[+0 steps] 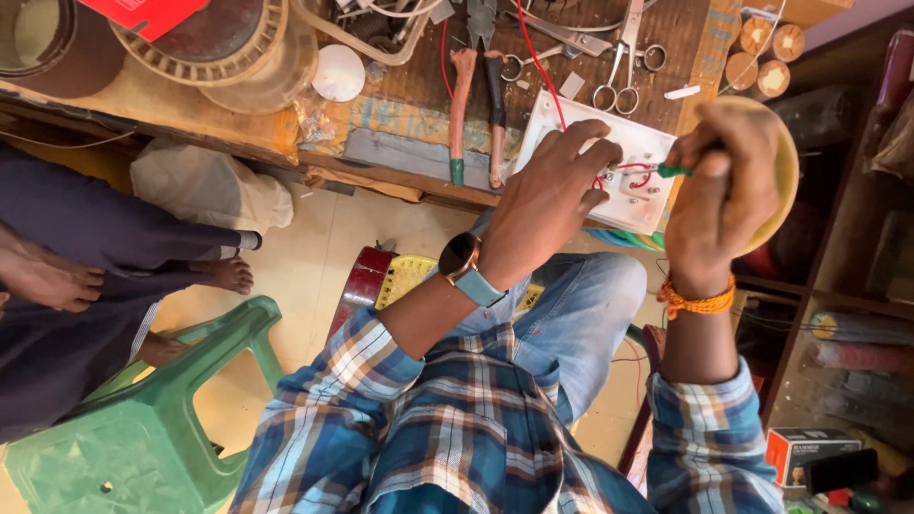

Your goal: The person strips and twists red and blue wires, then uses a screwdriver to secure them into terminals on a white electrical board. They repeat the process for multiple wires, tightening each connection.

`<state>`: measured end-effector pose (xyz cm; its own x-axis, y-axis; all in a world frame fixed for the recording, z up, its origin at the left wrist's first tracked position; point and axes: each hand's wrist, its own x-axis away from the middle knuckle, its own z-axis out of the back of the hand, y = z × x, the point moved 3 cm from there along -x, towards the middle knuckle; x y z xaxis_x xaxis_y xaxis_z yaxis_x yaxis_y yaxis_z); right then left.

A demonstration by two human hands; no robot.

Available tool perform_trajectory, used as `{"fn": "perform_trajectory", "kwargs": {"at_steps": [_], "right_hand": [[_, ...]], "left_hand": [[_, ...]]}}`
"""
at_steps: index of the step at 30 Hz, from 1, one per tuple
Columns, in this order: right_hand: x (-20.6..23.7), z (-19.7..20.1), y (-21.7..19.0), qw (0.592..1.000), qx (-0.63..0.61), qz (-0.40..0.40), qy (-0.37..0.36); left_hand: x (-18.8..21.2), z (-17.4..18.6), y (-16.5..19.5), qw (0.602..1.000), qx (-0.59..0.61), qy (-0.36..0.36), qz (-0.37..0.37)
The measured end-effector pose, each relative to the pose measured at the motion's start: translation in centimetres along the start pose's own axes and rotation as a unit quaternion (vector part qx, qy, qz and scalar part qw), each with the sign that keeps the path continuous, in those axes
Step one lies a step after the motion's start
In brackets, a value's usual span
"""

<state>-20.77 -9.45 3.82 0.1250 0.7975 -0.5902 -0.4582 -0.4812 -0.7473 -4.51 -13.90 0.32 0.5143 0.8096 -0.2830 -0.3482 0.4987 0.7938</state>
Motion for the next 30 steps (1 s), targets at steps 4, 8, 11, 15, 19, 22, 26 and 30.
{"fn": "perform_trajectory", "kwargs": {"at_steps": [4,8,11,15,19,22,26,30], "right_hand": [[1.0,0.9,-2.5,0.97,0.217,-0.001,-0.109],[1.4,2.1,-4.3,0.979,0.134,-0.123,-0.092],[0.6,2.2,-5.0,0.985,0.125,-0.095,-0.073],[-0.5,2.1,-4.9,0.986,0.075,-0.117,-0.093],[-1.2,2.7,-4.9,0.982,0.055,-0.132,-0.122],[-1.6,2.8,-4.7,0.98,0.061,-0.116,-0.153],[-2.2,2.8,-3.9,0.972,0.092,-0.113,-0.182],[-2.3,3.1,-3.4,0.964,0.129,-0.102,-0.209]], "left_hand": [[-0.1,0.1,0.0,1.0,0.016,0.0,-0.007],[-0.1,-0.1,-0.1,1.0,0.017,-0.001,-0.011],[-0.3,-0.3,-0.1,1.0,0.011,0.004,-0.014],[-0.4,-0.4,0.2,0.999,-0.001,0.032,0.0],[-0.5,-0.8,0.5,0.998,-0.018,0.054,0.029],[-0.5,-1.2,0.6,0.997,-0.031,0.063,0.036],[-0.5,-1.3,0.9,0.995,-0.048,0.079,0.024],[-0.4,-1.3,1.2,0.994,-0.064,0.081,0.021]]}}
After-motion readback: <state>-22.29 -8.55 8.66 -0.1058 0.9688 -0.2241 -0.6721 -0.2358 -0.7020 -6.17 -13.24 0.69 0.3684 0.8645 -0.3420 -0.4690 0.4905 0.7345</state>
